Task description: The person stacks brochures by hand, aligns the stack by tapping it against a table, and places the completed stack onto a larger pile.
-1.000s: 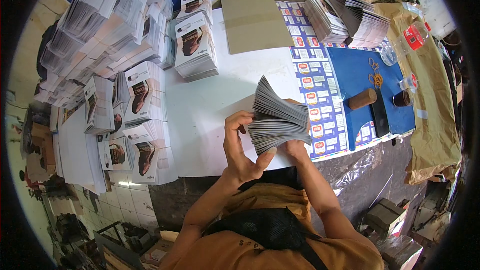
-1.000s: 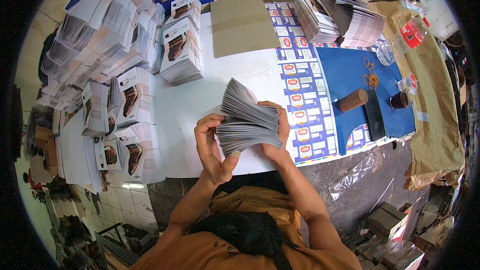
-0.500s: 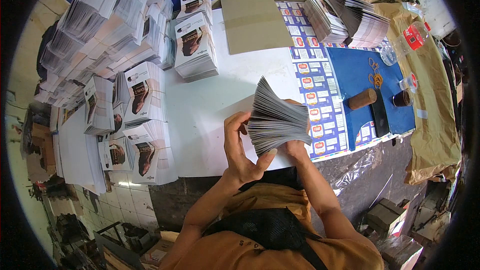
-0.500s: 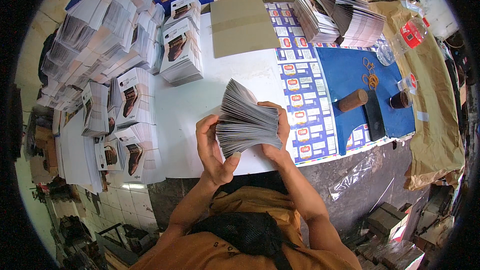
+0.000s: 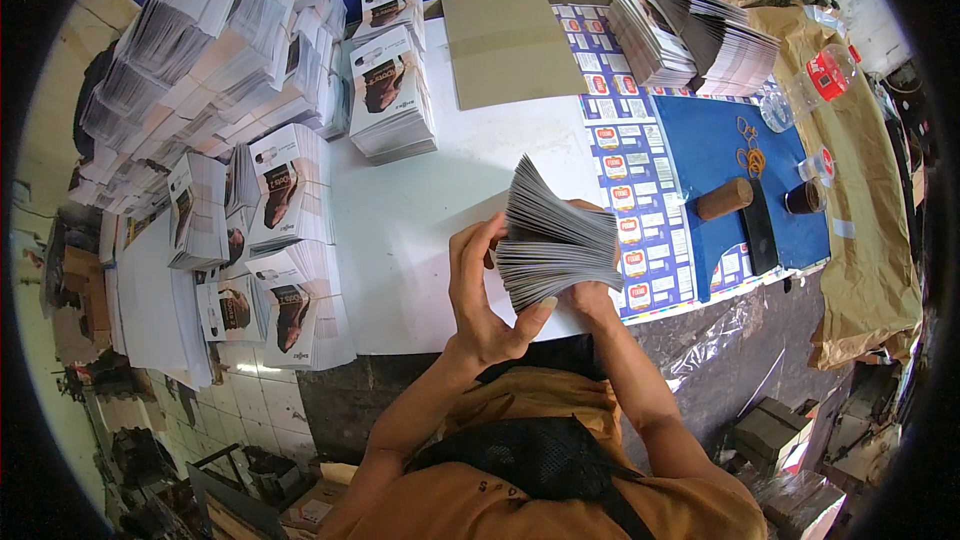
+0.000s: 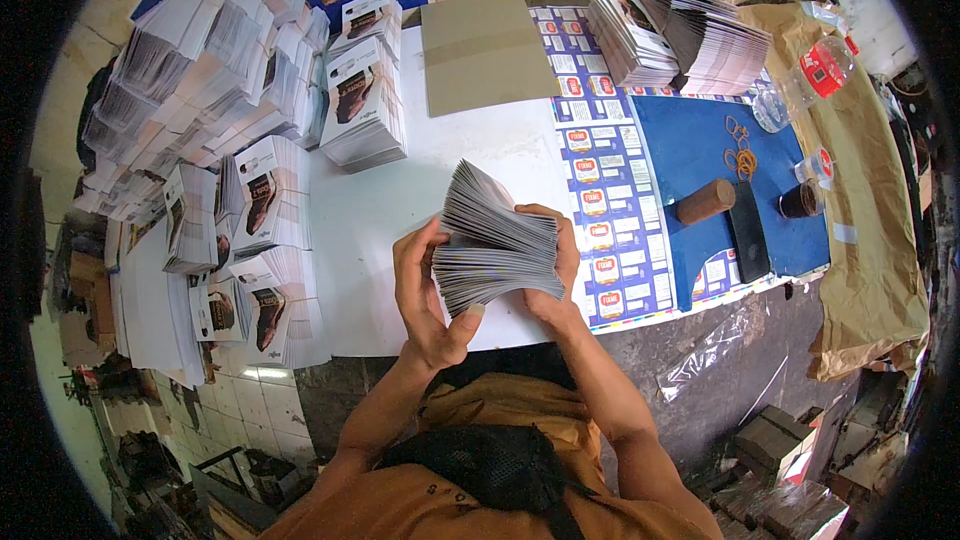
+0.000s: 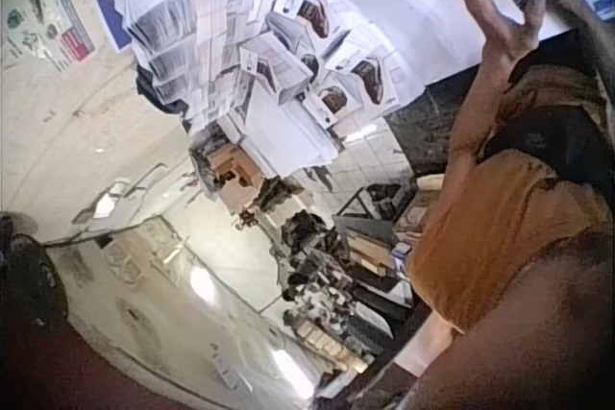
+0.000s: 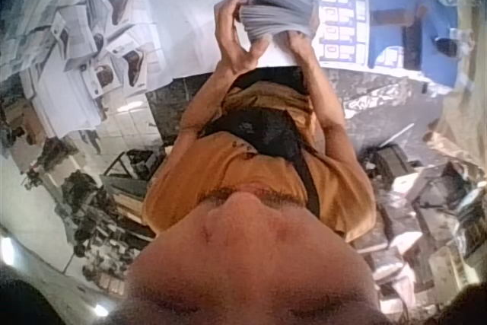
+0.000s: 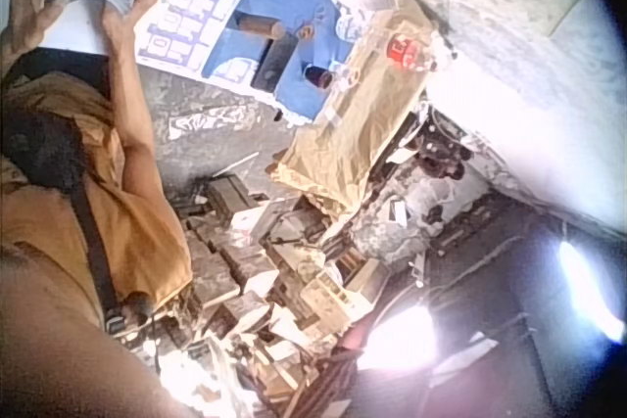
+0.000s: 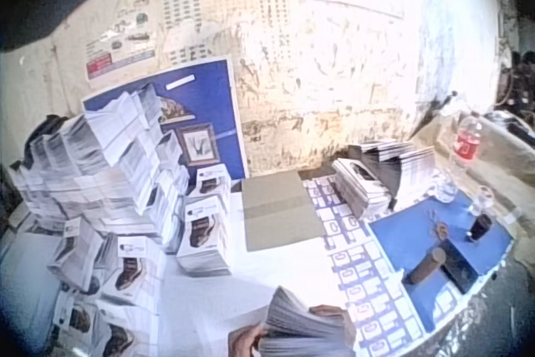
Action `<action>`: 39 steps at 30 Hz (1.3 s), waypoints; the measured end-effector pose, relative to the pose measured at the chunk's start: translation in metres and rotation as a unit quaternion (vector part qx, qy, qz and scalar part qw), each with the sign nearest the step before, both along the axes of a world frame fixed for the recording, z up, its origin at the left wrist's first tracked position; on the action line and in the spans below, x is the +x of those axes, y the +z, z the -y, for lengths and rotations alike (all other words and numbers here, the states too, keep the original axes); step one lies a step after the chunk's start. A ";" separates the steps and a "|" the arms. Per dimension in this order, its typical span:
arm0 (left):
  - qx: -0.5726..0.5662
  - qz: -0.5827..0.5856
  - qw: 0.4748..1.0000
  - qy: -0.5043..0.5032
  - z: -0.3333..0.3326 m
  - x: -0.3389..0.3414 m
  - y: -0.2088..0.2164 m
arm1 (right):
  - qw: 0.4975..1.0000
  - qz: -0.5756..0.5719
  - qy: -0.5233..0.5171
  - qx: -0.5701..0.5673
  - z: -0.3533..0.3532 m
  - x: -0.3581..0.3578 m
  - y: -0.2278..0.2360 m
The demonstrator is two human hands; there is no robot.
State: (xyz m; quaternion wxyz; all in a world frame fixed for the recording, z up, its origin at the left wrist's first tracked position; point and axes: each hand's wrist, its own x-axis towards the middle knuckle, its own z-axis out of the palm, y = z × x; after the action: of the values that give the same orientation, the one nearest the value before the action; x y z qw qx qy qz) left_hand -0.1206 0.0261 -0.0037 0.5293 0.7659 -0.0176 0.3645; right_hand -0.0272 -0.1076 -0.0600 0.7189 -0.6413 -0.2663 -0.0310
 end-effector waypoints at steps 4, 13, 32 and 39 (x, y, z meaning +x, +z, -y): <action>-0.047 0.006 0.999 -0.001 0.004 0.001 -0.004 | 1.000 -0.008 0.008 0.003 0.001 0.000 -0.002; -0.046 0.031 0.998 0.005 0.000 0.003 -0.008 | 1.000 0.018 0.010 0.007 0.000 0.002 -0.002; -0.018 0.031 0.999 0.021 0.006 0.000 -0.002 | 1.000 0.012 0.008 0.012 0.000 0.002 -0.007; -0.060 0.043 0.997 0.006 0.005 -0.001 -0.007 | 0.999 -0.037 0.022 0.012 0.002 0.000 -0.008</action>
State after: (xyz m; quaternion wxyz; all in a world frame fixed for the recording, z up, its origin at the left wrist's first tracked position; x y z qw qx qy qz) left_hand -0.1220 0.0206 -0.0103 0.5706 0.7169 -0.0136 0.4004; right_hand -0.0276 -0.1095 -0.0681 0.7365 -0.6273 -0.2531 0.0059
